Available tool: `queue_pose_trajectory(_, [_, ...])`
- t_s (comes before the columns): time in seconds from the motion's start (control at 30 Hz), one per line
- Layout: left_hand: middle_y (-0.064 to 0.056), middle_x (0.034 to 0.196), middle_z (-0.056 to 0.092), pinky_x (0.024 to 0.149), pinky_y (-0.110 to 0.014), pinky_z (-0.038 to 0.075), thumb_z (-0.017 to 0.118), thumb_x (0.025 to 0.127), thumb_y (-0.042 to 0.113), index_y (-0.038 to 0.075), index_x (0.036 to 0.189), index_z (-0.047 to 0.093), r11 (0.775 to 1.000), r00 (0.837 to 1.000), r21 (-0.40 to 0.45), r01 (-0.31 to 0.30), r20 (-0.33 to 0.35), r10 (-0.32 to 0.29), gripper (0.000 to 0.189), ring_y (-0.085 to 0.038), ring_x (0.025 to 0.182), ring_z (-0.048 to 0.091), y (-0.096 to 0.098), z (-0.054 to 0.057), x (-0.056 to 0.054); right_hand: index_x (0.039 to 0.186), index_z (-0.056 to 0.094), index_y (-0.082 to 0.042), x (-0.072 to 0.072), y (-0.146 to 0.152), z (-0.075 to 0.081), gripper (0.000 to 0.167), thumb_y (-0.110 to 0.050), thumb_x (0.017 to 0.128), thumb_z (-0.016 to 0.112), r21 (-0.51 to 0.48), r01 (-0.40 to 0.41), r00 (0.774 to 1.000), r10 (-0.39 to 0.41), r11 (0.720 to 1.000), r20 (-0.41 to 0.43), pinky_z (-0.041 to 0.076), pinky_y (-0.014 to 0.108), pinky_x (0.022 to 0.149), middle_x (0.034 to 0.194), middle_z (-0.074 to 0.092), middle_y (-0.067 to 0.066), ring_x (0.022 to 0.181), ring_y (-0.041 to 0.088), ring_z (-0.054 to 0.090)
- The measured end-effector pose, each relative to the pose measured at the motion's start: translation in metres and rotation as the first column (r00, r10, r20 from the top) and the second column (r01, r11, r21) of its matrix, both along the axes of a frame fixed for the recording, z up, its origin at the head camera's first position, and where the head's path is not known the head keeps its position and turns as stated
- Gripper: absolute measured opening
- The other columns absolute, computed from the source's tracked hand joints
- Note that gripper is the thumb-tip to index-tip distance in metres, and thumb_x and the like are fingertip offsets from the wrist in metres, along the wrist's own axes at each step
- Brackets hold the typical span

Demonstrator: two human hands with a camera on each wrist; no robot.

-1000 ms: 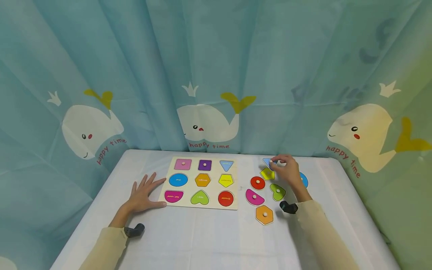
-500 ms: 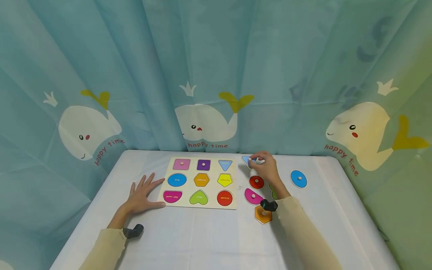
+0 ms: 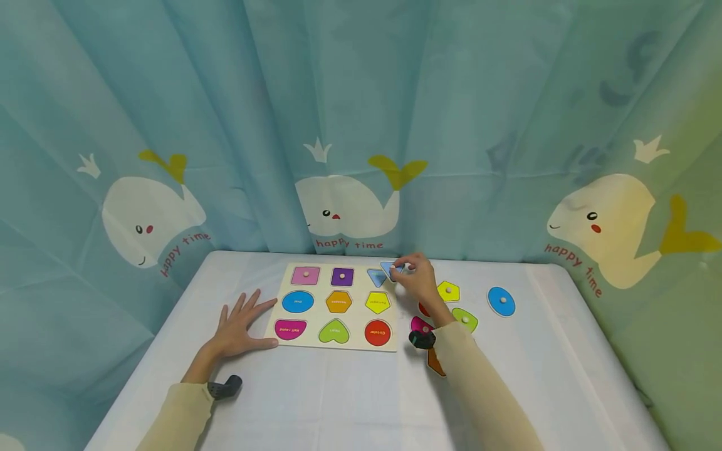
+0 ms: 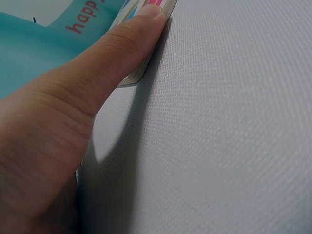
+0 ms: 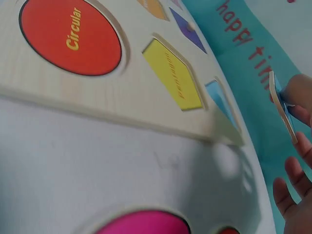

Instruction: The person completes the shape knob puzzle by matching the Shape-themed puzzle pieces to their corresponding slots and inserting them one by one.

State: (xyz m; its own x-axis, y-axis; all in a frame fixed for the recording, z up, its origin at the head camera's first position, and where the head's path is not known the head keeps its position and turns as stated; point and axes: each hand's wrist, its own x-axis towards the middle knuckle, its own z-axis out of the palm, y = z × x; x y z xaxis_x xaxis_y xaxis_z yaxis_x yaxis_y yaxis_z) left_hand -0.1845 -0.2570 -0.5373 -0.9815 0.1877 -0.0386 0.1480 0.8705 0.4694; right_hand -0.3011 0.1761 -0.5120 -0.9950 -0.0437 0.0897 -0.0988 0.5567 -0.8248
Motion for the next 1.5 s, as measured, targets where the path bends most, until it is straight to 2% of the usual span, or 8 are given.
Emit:
queue_pose_trajectory(0.23, [-0.021,0.169,0.018,0.115,-0.076,-0.007,0.082,0.072,0.064,0.021,0.156,0.045,1.0,1.0,-0.002,-0.003,0.005,0.003,0.101,-0.052,0.154,0.002,0.0,0.001,0.0,0.106,0.077,-0.006,-0.006,-0.022,-0.011,0.02,-0.02,0.092,0.075,-0.006,0.02,1.0,-0.02,1.0,0.019,0.045,0.055,0.106,0.137,0.053,0.02,0.124,0.039,0.048])
queue_pose_trajectory(0.37, [-0.021,0.169,0.018,0.115,-0.076,-0.007,0.082,0.072,0.064,0.021,0.156,0.045,1.0,1.0,0.005,0.0,0.013,0.0,0.101,-0.052,0.153,0.002,0.001,0.001,0.001,0.105,0.077,-0.006,-0.008,-0.031,-0.019,0.02,-0.021,0.092,0.074,0.015,0.054,0.997,-0.055,0.998,0.045,0.046,0.054,0.105,0.135,0.053,0.019,0.122,0.037,0.046])
queue_pose_trajectory(0.47, [-0.021,0.169,0.018,0.115,-0.076,-0.008,0.082,0.072,0.065,0.021,0.156,0.046,1.0,1.0,0.004,-0.001,0.017,0.001,0.102,-0.052,0.154,0.002,0.002,0.0,0.002,0.104,0.077,-0.008,-0.009,-0.035,-0.025,0.021,-0.024,0.092,0.074,0.058,0.063,0.996,-0.067,0.996,0.056,0.04,0.059,0.107,0.134,0.055,0.019,0.122,0.038,0.045])
queue_pose_trajectory(0.6, [-0.02,0.17,0.017,0.115,-0.075,-0.008,0.082,0.073,0.065,0.021,0.156,0.045,1.0,1.0,0.004,-0.002,0.021,0.002,0.102,-0.051,0.154,0.001,0.002,-0.001,0.001,0.102,0.078,-0.01,-0.01,-0.037,-0.029,0.02,-0.026,0.092,0.074,0.116,0.055,0.998,-0.059,0.992,0.031,0.025,0.067,0.112,0.137,0.057,0.019,0.129,0.041,0.042])
queue_pose_trajectory(0.73, [-0.02,0.17,0.016,0.115,-0.075,-0.009,0.082,0.073,0.063,0.021,0.157,0.044,1.0,1.0,0.006,-0.001,0.026,0.001,0.101,-0.051,0.154,0.0,0.002,0.0,-0.001,0.102,0.08,-0.011,-0.011,-0.039,-0.03,0.02,-0.027,0.091,0.074,0.138,0.059,0.998,-0.062,0.989,0.018,0.02,0.067,0.114,0.139,0.056,0.02,0.133,0.042,0.04])
queue_pose_trajectory(1.03, [-0.022,0.169,0.016,0.114,-0.076,-0.009,0.083,0.073,0.061,0.019,0.156,0.044,1.0,0.999,0.002,-0.001,0.035,0.001,0.101,-0.052,0.154,0.0,0.003,0.004,-0.001,0.104,0.08,-0.01,-0.011,-0.044,-0.028,0.022,-0.027,0.091,0.075,0.122,0.088,0.994,-0.095,0.989,0.052,0.02,0.064,0.115,0.143,0.053,0.019,0.133,0.041,0.039])
queue_pose_trajectory(1.5, [-0.02,0.17,0.014,0.115,-0.074,-0.009,0.082,0.072,0.063,0.02,0.157,0.044,1.0,0.999,-0.004,-0.002,0.036,0.002,0.103,-0.051,0.154,-0.001,0.002,0.005,0.001,0.103,0.08,-0.011,-0.012,-0.045,-0.029,0.022,-0.027,0.09,0.076,0.149,0.096,0.993,-0.104,0.984,0.048,0.024,0.064,0.114,0.14,0.054,0.018,0.131,0.04,0.041])
